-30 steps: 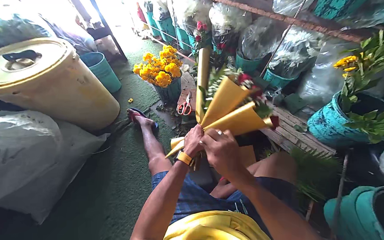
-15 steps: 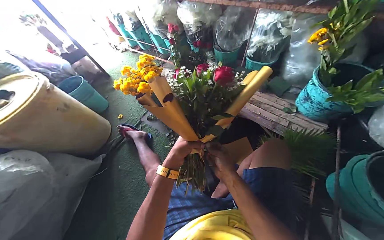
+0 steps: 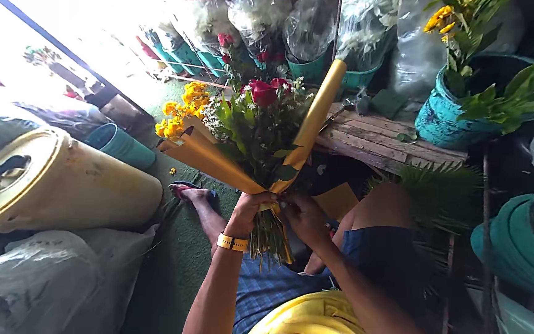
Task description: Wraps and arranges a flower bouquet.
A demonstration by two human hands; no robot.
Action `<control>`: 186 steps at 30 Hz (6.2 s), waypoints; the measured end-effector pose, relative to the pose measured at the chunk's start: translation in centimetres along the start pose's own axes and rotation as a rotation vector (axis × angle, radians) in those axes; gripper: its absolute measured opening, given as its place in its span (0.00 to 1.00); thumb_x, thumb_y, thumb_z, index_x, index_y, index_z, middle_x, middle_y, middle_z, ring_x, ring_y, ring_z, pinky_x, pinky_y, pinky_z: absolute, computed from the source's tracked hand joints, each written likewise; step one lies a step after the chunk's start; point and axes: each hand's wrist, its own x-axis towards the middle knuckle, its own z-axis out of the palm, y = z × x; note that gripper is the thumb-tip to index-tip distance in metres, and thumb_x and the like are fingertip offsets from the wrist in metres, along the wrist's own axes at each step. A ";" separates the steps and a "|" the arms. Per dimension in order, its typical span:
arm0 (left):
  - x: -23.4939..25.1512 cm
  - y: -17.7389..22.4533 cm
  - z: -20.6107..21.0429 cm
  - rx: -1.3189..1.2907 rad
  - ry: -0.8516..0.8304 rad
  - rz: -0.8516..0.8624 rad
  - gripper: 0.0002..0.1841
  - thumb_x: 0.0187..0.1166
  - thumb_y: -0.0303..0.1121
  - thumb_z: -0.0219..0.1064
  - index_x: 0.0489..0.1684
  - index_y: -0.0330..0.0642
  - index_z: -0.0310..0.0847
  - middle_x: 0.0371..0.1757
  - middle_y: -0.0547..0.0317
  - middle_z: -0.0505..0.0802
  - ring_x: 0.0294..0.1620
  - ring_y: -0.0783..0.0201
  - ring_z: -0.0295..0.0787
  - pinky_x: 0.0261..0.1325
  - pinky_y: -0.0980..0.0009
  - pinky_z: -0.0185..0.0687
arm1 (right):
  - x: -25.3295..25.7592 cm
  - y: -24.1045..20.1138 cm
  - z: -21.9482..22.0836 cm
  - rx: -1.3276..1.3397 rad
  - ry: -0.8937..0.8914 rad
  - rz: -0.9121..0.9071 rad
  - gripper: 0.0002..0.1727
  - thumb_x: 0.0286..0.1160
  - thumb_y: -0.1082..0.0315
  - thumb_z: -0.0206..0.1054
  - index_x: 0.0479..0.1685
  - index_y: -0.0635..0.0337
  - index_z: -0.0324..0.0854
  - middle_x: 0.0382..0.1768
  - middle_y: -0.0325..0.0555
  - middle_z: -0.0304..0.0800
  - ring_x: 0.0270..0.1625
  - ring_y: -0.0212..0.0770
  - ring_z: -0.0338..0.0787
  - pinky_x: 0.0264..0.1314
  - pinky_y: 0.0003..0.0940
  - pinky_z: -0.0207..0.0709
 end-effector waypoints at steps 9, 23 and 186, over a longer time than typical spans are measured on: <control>0.1 -0.4 0.7 0.034 0.066 -0.024 0.18 0.61 0.23 0.78 0.50 0.32 0.83 0.42 0.46 0.94 0.44 0.57 0.93 0.51 0.58 0.91 | 1.1 1.0 0.2 -0.328 0.138 -0.379 0.11 0.86 0.62 0.65 0.54 0.55 0.90 0.60 0.49 0.89 0.56 0.39 0.92 0.55 0.34 0.90; 0.5 -0.9 1.0 0.029 0.059 -0.002 0.18 0.59 0.21 0.79 0.48 0.31 0.84 0.41 0.44 0.94 0.42 0.57 0.93 0.50 0.59 0.91 | 1.9 0.2 -0.4 -0.092 0.024 -0.141 0.13 0.85 0.60 0.64 0.51 0.58 0.89 0.50 0.44 0.91 0.53 0.33 0.90 0.60 0.29 0.85; 20.6 -7.2 -6.5 0.727 0.212 -0.026 0.45 0.61 0.66 0.71 0.73 0.40 0.76 0.64 0.46 0.88 0.68 0.49 0.83 0.72 0.40 0.74 | 39.5 0.5 3.8 -1.079 0.219 -0.235 0.40 0.86 0.34 0.49 0.27 0.62 0.87 0.47 0.54 0.90 0.63 0.55 0.85 0.81 0.63 0.55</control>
